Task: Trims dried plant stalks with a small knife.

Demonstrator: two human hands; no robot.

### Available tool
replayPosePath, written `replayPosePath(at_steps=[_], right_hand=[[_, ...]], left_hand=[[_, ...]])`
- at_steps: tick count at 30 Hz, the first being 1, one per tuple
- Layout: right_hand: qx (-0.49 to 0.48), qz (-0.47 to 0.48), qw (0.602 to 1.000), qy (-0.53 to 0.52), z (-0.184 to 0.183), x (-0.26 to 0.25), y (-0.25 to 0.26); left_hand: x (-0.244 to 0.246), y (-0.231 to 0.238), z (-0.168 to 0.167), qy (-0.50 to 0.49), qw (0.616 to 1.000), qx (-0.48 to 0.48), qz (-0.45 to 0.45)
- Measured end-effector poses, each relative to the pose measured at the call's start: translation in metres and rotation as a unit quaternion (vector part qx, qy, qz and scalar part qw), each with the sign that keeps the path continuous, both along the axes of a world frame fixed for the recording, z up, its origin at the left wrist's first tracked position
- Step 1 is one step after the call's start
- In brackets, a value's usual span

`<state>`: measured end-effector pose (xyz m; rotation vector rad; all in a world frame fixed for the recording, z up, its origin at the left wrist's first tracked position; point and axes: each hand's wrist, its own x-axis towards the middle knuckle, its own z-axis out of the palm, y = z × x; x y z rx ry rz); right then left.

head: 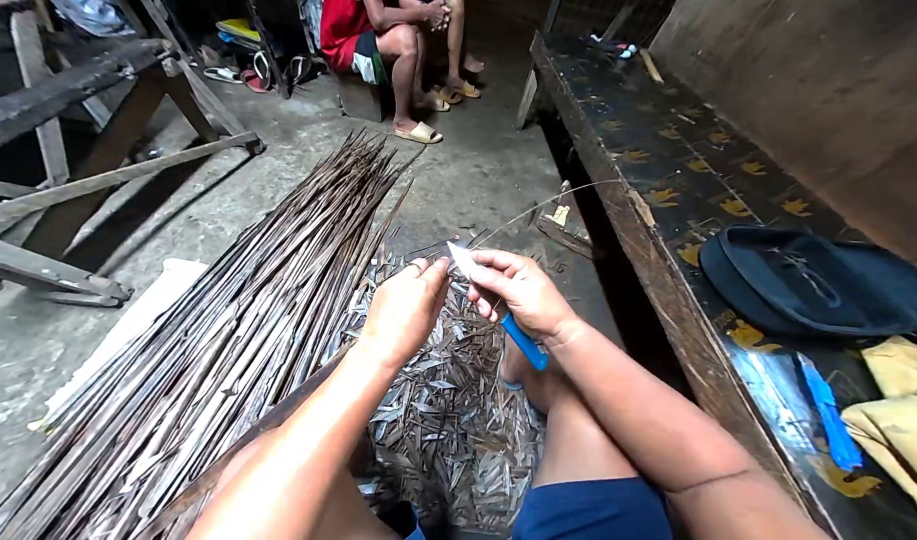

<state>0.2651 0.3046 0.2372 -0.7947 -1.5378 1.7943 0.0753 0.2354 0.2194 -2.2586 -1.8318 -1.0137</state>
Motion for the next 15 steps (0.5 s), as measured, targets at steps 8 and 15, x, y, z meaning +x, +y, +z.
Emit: replayPosePath(at_steps=[8,15], right_hand=[[-0.009,-0.110,0.992,0.054,0.014,0.012,0.017],[-0.030,-0.050,0.998,0.038,0.010,0.012,0.010]], left_hand=[[-0.002,-0.003,0.001,0.019,1.000,-0.010,0.008],[0.000,-0.001,-0.003,0.023,1.000,0.009,0.018]])
